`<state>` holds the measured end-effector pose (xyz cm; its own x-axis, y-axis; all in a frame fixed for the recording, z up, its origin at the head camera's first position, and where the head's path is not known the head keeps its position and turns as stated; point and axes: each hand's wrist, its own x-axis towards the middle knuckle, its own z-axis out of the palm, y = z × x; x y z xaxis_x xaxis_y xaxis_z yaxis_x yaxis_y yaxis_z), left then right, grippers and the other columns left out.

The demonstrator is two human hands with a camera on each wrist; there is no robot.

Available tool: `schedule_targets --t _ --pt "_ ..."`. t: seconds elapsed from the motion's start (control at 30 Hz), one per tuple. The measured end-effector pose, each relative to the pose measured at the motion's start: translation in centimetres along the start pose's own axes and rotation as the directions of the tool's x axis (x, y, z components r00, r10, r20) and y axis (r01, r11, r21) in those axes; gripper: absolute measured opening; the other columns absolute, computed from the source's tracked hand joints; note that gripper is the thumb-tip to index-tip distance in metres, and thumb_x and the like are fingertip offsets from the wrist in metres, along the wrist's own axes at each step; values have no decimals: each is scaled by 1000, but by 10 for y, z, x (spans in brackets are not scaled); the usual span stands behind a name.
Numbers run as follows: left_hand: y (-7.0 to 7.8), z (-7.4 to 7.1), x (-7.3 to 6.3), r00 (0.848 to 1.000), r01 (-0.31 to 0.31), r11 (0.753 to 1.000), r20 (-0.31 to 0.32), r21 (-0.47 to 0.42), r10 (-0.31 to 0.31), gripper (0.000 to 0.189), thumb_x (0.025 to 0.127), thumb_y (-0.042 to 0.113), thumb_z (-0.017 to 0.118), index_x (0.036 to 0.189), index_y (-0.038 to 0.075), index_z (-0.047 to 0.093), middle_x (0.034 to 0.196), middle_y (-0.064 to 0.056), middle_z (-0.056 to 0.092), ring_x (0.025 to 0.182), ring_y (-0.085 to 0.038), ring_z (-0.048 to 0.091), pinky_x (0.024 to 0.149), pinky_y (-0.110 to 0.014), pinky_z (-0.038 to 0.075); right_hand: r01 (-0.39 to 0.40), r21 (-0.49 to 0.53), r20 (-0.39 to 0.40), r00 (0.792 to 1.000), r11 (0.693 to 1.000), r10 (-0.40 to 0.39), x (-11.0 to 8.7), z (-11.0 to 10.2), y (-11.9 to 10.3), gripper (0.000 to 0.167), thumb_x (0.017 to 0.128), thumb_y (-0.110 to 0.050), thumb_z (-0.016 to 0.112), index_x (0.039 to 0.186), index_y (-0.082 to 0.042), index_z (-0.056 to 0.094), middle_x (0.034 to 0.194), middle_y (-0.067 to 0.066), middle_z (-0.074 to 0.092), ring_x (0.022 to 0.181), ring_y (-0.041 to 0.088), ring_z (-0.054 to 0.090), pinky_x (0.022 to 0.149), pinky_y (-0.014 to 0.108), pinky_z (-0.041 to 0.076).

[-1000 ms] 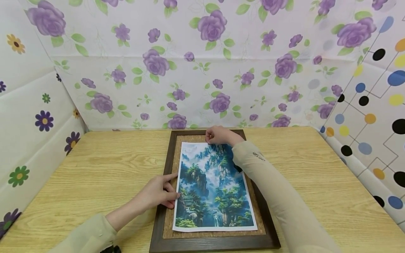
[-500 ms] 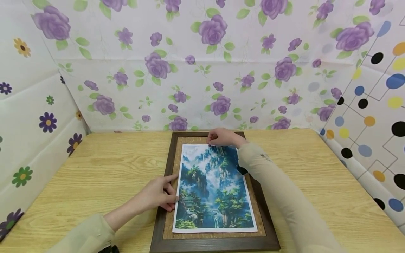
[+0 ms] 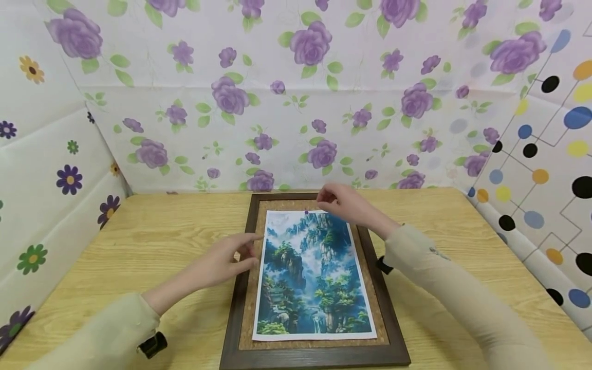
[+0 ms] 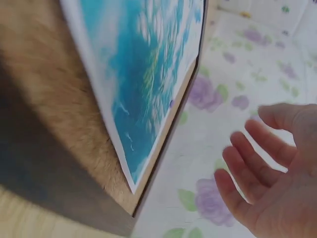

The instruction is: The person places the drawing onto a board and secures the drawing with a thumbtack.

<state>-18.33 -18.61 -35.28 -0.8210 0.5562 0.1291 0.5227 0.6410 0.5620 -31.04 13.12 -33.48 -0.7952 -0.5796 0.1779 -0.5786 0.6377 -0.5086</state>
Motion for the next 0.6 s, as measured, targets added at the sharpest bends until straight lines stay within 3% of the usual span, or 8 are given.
schedule_targets --t 0.13,0.33,0.5,0.6 --pt "2 -13 4 990 -102 981 -79 166 116 46 94 13 67 138 5 56 97 -1 64 85 -12 60 69 -27 53 37 -61 -74 996 997 -42 -25 -7 -8 25 101 -26 58 120 -12 66 121 8 66 116 26 61 101 47 51" --pt "3 -28 8 962 -187 914 -121 361 245 49 92 21 71 138 9 58 116 -7 64 99 -19 62 77 -35 53 122 -214 -146 977 969 -155 -54 -20 -14 39 100 -27 60 137 -16 59 140 8 58 131 30 53 107 53 45" --pt "2 -31 5 969 -188 884 -64 429 238 66 93 28 70 151 14 42 147 -12 47 134 -32 47 101 -48 51 168 -381 -169 954 909 -247 -75 -25 -8 50 96 -32 65 143 -18 54 146 11 53 135 33 48 109 56 41" --pt "1 -31 1 973 -189 844 -19 502 230 76 93 37 68 157 21 31 159 -12 32 145 -36 33 110 -54 43 168 -469 -159 950 867 -270 -86 -26 -3 59 92 -41 68 144 -21 53 151 11 48 139 35 43 112 59 37"
